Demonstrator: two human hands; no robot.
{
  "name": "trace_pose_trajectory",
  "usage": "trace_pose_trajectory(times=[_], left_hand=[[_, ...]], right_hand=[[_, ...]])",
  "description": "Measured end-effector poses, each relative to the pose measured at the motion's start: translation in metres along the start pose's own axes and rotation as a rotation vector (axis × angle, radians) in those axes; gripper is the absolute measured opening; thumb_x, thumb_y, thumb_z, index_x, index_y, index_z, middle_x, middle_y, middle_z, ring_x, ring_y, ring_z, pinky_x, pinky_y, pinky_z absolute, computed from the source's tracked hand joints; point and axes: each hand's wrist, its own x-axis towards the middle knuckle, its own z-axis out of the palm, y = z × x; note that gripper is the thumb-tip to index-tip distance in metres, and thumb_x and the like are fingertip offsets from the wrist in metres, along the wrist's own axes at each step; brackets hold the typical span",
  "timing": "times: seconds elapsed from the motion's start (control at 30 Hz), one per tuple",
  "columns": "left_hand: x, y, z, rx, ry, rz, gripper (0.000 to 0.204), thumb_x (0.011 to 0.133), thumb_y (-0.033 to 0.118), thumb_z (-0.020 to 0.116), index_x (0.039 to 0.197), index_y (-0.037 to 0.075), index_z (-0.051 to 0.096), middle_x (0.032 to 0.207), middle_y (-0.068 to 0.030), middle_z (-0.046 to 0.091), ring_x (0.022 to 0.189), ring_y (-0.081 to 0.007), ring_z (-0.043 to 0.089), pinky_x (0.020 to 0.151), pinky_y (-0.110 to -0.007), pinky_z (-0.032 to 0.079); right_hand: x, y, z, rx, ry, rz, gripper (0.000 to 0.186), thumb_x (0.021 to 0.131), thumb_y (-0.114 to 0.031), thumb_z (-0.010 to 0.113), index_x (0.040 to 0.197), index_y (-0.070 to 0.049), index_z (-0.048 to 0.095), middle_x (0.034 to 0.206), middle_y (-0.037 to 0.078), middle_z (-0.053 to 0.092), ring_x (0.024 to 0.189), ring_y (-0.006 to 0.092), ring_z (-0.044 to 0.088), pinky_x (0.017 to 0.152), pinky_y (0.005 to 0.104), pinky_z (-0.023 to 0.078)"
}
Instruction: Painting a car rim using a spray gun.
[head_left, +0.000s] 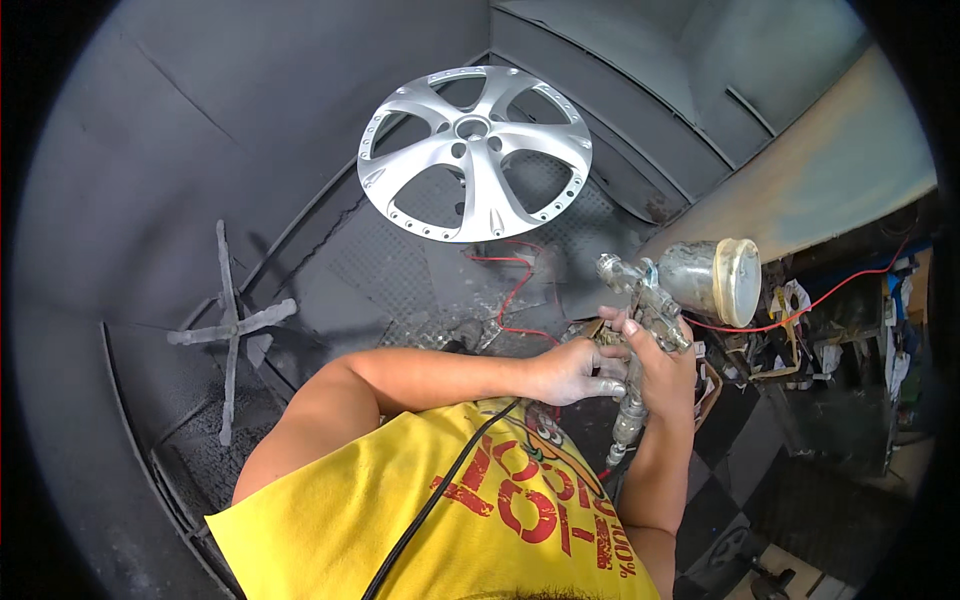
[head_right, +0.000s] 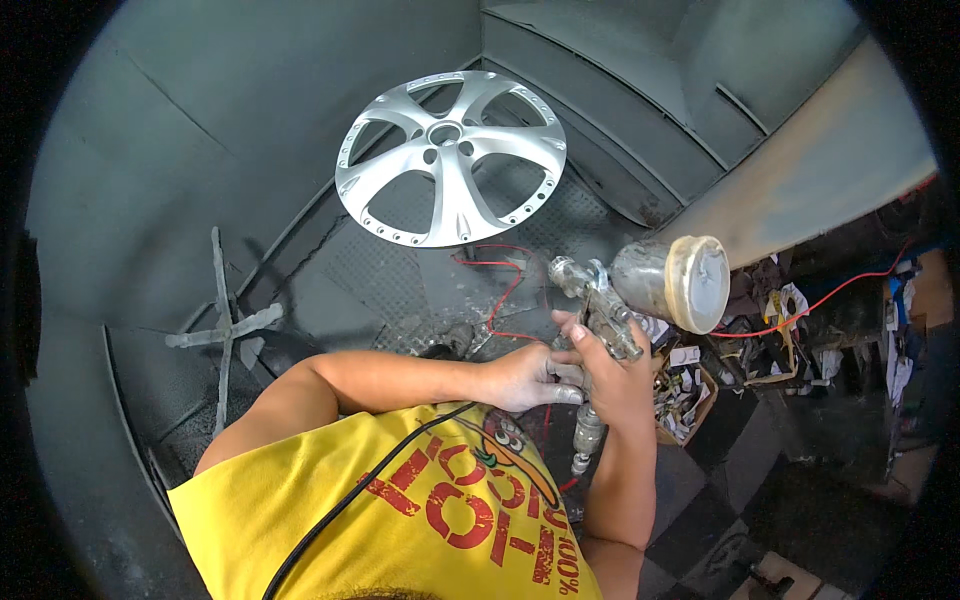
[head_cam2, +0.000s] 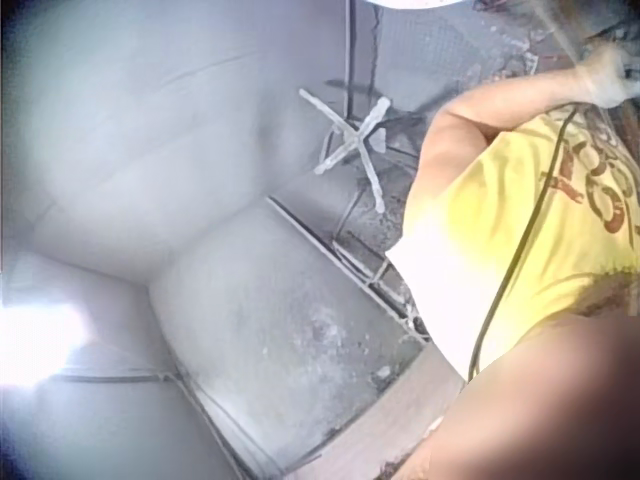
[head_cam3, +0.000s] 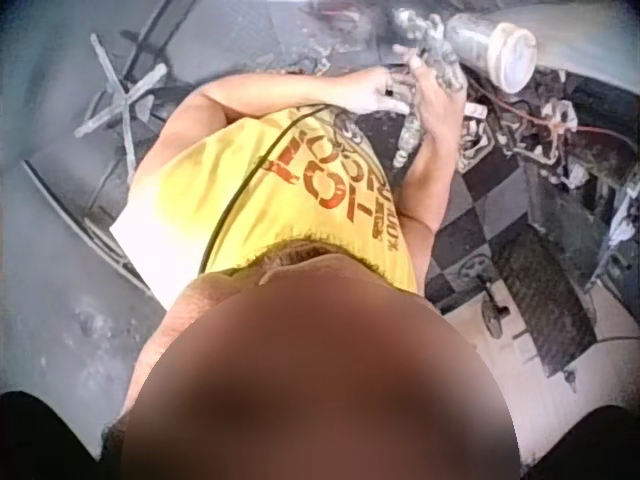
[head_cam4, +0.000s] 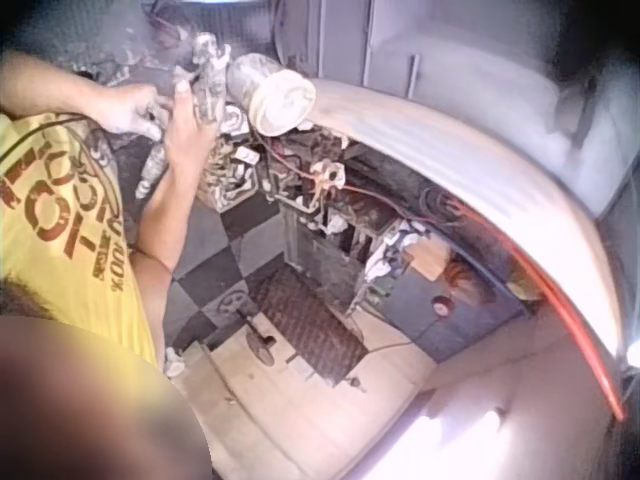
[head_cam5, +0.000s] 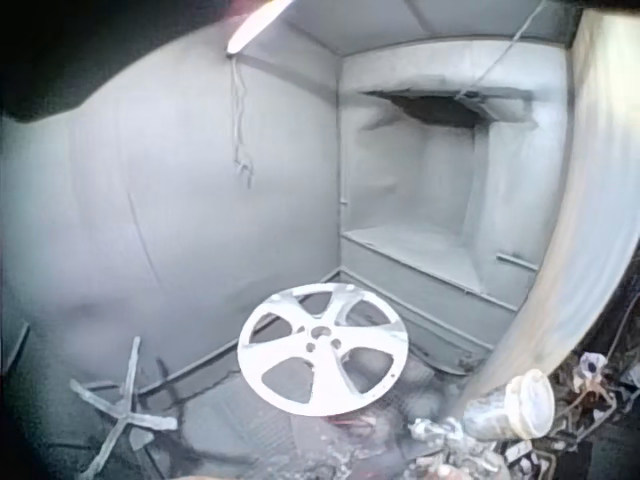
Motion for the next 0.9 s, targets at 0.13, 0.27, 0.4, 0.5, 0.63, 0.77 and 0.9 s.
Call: trace_pose_trajectory(times=[0.13, 0.27, 0.4, 0.5, 0.63, 0.77, 0.9], left_hand=[[0.004, -0.014, -0.006, 0.250, 0.054, 0.264, 0.024, 0.092, 0.022, 0.076, 0.093, 0.002, 0.062, 0.079, -0.0057, 0.061, 0.084, -0.0193, 0.059, 0.090, -0.034, 0.049], [0.007, 0.005, 0.004, 0.138, 0.037, -0.072, 0.029, 0.088, 0.023, 0.080, 0.092, 0.004, 0.060, 0.077, -0.0032, 0.058, 0.088, -0.0179, 0.058, 0.087, -0.035, 0.049], [0.017, 0.010, 0.015, -0.244, 0.064, -0.030, 0.033, 0.083, 0.022, 0.084, 0.098, 0.003, 0.063, 0.087, -0.0027, 0.064, 0.088, -0.0162, 0.059, 0.083, -0.034, 0.049], [0.023, 0.025, 0.016, -0.317, 0.000, -0.076, 0.041, 0.082, 0.016, 0.084, 0.114, 0.002, 0.061, 0.102, -0.0043, 0.068, 0.091, -0.0160, 0.062, 0.084, -0.033, 0.051], [0.034, 0.031, 0.014, -0.290, 0.140, 0.142, 0.036, 0.084, 0.020, 0.083, 0.110, 0.002, 0.065, 0.109, -0.0084, 0.068, 0.098, -0.0203, 0.065, 0.087, -0.034, 0.052], [0.029, 0.045, -0.004, 0.119, 0.049, 0.125, 0.030, 0.086, 0.024, 0.080, 0.096, 0.002, 0.062, 0.100, -0.0105, 0.065, 0.090, -0.0220, 0.065, 0.081, -0.035, 0.052], [0.030, 0.050, -0.007, 0.137, 0.114, 0.195, 0.031, 0.085, 0.026, 0.080, 0.096, 0.004, 0.061, 0.095, -0.0102, 0.068, 0.090, -0.0283, 0.068, 0.083, -0.039, 0.052]], right_hand=[[0.003, -0.008, -0.003, -0.023, -0.142, -0.013, 0.026, 0.095, -0.011, 0.066, 0.118, 0.002, 0.062, 0.092, 0.008, 0.070, 0.072, 0.0118, 0.066, 0.055, 0.0227, 0.049], [0.001, -0.022, -0.012, -0.128, -0.221, 0.007, 0.027, 0.096, -0.012, 0.067, 0.119, 0.002, 0.062, 0.092, 0.007, 0.069, 0.064, 0.0080, 0.060, 0.052, 0.0221, 0.047], [-0.004, -0.039, -0.014, -0.170, -0.237, 0.032, 0.031, 0.096, -0.015, 0.067, 0.122, 0.002, 0.061, 0.092, 0.006, 0.069, 0.057, 0.0055, 0.055, 0.049, 0.0206, 0.043], [-0.002, -0.048, -0.018, -0.180, -0.280, 0.070, 0.035, 0.096, -0.013, 0.068, 0.126, 0.003, 0.059, 0.096, 0.006, 0.071, 0.064, 0.0070, 0.060, 0.056, 0.0225, 0.049], [0.007, -0.070, -0.012, -0.258, -0.340, 0.005, 0.028, 0.094, -0.010, 0.071, 0.119, 0.002, 0.064, 0.094, 0.005, 0.072, 0.085, 0.0124, 0.066, 0.079, 0.0288, 0.054], [0.017, -0.081, -0.004, -0.234, -0.239, 0.070, 0.020, 0.096, -0.009, 0.067, 0.114, 0.000, 0.065, 0.086, 0.006, 0.071, 0.065, 0.0090, 0.062, 0.051, 0.0234, 0.047], [0.016, -0.086, -0.002, -0.207, -0.283, 0.023, 0.018, 0.095, -0.008, 0.066, 0.111, 0.001, 0.065, 0.082, 0.006, 0.069, 0.054, 0.0083, 0.056, 0.048, 0.0235, 0.044]])
